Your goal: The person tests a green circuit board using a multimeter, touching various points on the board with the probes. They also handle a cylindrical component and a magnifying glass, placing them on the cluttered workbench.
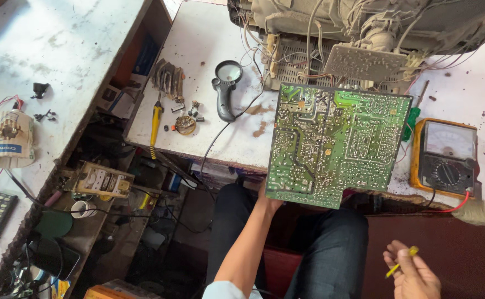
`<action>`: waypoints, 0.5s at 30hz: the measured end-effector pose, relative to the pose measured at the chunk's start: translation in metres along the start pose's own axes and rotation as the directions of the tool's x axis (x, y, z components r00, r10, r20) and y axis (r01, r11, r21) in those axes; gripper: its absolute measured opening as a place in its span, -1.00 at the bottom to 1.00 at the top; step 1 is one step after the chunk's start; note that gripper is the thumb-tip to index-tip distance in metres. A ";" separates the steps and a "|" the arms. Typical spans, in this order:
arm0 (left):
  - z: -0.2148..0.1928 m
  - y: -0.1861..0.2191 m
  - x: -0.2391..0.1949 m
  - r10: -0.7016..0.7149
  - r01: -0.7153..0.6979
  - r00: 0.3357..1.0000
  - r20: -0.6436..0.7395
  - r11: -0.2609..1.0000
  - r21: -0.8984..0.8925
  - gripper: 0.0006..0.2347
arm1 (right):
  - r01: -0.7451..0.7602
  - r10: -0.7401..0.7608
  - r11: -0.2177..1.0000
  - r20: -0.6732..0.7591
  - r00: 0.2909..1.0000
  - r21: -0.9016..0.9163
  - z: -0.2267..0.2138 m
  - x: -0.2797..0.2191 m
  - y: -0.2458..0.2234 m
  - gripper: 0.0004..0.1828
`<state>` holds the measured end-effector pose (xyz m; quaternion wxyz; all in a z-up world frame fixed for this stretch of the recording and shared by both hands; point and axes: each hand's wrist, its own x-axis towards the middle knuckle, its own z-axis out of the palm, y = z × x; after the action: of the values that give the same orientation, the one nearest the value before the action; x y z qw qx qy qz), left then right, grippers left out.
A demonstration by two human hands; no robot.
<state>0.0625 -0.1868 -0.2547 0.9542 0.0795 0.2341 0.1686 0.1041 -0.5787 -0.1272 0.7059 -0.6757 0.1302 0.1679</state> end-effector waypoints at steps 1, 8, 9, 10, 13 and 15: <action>0.008 0.003 0.005 -0.030 0.030 1.000 0.001 0.999 -0.014 -0.72 | 0.006 -0.006 1.000 -0.016 1.000 -0.009 0.005 -0.006 -0.006 -0.67; 0.022 0.006 -0.060 -0.212 0.283 0.956 -0.205 0.853 0.438 -0.78 | 0.351 -0.345 0.891 0.075 0.936 -0.289 0.047 -0.034 -0.029 -0.65; 0.019 0.013 -0.090 -0.260 0.353 0.935 -0.241 0.743 0.569 -0.77 | 0.360 -0.350 0.913 0.089 0.933 -0.193 0.052 -0.034 -0.030 -0.64; 0.020 0.024 -0.114 -0.401 0.446 0.891 -0.214 0.681 0.581 -0.81 | 0.364 -0.355 0.926 0.101 0.929 -0.094 0.056 -0.034 -0.031 -0.64; 0.051 0.055 -0.175 -0.491 0.372 0.863 -0.118 0.461 0.806 -0.83 | 0.420 -0.424 0.905 0.130 0.896 0.060 0.073 -0.028 -0.042 -0.69; 0.082 0.076 -0.209 -0.485 0.220 0.874 0.002 0.399 0.890 -0.83 | 0.440 -0.447 0.894 0.146 0.882 0.077 0.087 -0.026 -0.056 -0.78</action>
<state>-0.0948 -0.1967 -0.0773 0.8149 0.5196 0.1698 -0.1930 0.0995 -0.4955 -0.0613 0.7476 -0.6570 -0.0816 0.0529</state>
